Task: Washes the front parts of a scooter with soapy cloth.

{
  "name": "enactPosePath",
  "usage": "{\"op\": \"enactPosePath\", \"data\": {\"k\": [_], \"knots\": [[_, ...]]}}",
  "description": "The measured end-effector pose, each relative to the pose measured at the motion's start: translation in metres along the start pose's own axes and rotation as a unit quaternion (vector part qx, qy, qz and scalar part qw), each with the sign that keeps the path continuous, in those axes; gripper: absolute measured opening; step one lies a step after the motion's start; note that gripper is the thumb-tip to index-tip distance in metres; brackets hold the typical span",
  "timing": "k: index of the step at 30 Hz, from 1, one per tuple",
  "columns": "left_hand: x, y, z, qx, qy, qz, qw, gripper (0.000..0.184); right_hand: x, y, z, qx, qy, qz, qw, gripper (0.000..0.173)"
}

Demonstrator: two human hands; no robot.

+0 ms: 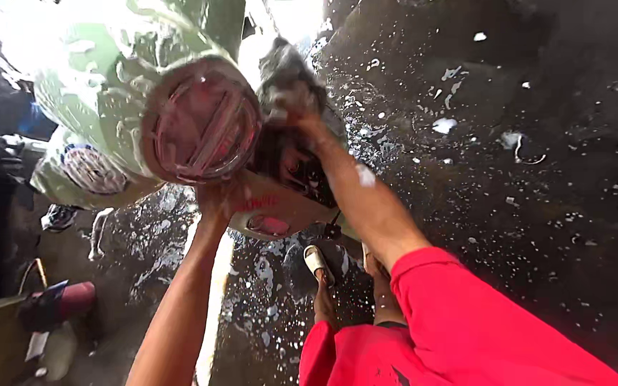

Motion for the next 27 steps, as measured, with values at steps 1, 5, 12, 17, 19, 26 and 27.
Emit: {"op": "enactPosePath", "data": {"k": [1, 5, 12, 17, 19, 26, 27], "knots": [[0.002, 0.004, -0.004, -0.01, 0.004, -0.005, 1.0, 0.043, 0.001, -0.007, -0.014, -0.003, -0.003, -0.035, 0.999, 0.058], [0.015, 0.022, -0.001, -0.085, -0.028, -0.043, 0.995, 0.04, 0.025, -0.028, -0.132, -0.029, -0.065, -0.099, 0.993, 0.047], [0.009, 0.024, 0.002, -0.115, -0.068, -0.109, 0.985, 0.043, 0.028, -0.005, -0.093, 0.02, -0.121, -0.101, 0.987, 0.046], [0.032, 0.043, -0.018, -0.181, -0.056, -0.494, 0.848, 0.019, 0.005, -0.011, 0.031, 0.018, -0.007, -0.166, 0.986, 0.056], [0.041, 0.035, -0.018, -0.157, 0.028, -0.609, 0.777, 0.027, 0.005, -0.013, 0.001, -0.055, -0.029, -0.185, 0.981, 0.054], [0.014, -0.034, -0.01, -0.392, 0.26, -0.364, 0.804, 0.03, 0.025, -0.002, 0.005, -0.159, 0.151, -0.243, 0.945, 0.062], [0.012, -0.053, -0.005, -0.431, 0.198, -0.443, 0.761, 0.028, 0.034, 0.012, 0.04, -0.164, 0.223, -0.252, 0.927, 0.061]]}}
Point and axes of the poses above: each hand's wrist, its own z-axis towards the middle knuckle, its own x-axis out of the palm, y = z × x, the point moved 10 cm from there along z, towards the middle knuckle
